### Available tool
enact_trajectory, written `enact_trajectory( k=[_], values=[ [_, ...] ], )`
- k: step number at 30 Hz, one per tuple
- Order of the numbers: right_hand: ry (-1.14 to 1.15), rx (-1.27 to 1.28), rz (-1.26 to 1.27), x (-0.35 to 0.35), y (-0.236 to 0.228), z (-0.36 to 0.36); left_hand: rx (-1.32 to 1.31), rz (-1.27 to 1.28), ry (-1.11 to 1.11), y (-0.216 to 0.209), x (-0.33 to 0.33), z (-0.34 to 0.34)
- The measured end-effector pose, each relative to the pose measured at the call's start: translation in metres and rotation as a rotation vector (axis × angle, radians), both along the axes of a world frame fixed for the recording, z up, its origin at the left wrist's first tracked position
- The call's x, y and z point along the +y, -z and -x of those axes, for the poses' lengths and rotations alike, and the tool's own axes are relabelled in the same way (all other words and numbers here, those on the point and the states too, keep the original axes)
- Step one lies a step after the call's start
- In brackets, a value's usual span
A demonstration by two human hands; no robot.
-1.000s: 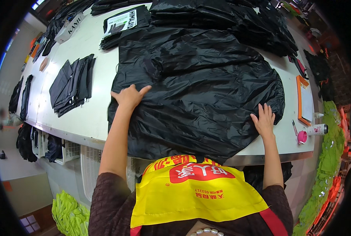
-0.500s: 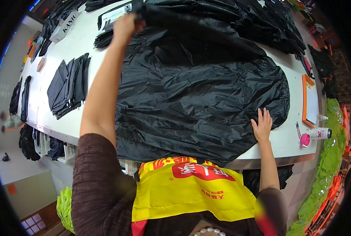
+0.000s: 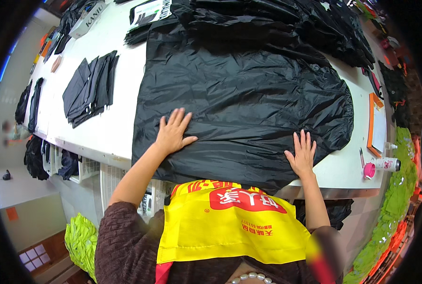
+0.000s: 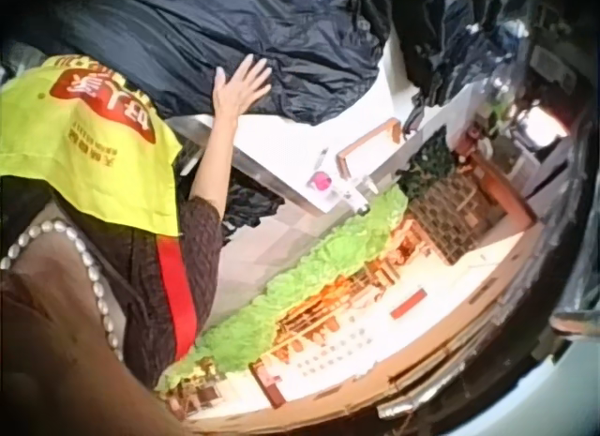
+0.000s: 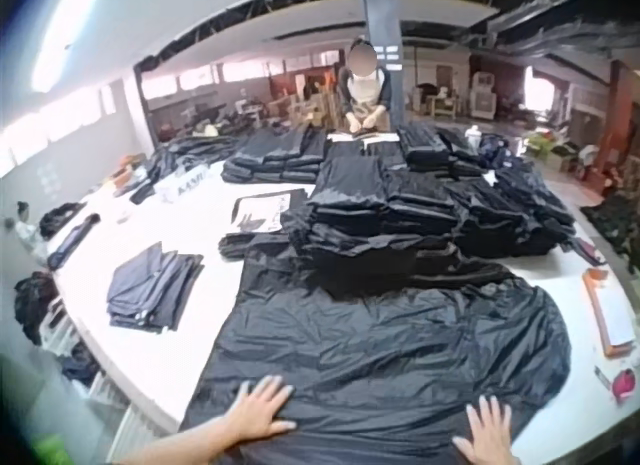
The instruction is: The person folds a black jacket on a white table. They smooth the fabric, fold the sleeves inward, fold the body in half, and then fold it again into a compact rectangle before placing it on a stack of similar folded items.
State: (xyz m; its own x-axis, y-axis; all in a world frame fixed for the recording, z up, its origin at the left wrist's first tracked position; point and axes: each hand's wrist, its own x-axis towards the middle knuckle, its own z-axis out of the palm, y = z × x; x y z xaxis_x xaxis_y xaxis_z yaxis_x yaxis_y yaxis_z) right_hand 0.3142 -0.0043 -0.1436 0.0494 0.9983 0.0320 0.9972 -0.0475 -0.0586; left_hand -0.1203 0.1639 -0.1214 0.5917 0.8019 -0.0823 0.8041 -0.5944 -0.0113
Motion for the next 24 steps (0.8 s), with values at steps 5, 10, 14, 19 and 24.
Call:
enact_trajectory(
  k=[5, 10, 14, 19, 24],
  values=[
    [-0.055, 0.067, 0.054, 0.000, -0.007, -0.002, -0.343, -0.189, -0.071, -0.032, -0.024, 0.041],
    [-0.217, 0.113, 0.060, -0.042, -0.040, -0.013, -0.363, -0.185, 0.133, -0.061, -0.086, 0.115],
    [-0.294, 0.083, 0.045, -0.073, -0.049, -0.023, -0.128, 0.003, 0.046, -0.038, -0.135, 0.151],
    [-0.407, 0.093, -0.126, -0.059, -0.025, -0.021, -0.097, -0.013, -0.039, -0.001, -0.132, 0.160],
    [-0.418, 0.043, -0.122, -0.050, -0.013, -0.020, -0.131, 0.030, -0.081, -0.017, -0.129, 0.150]
  ],
)
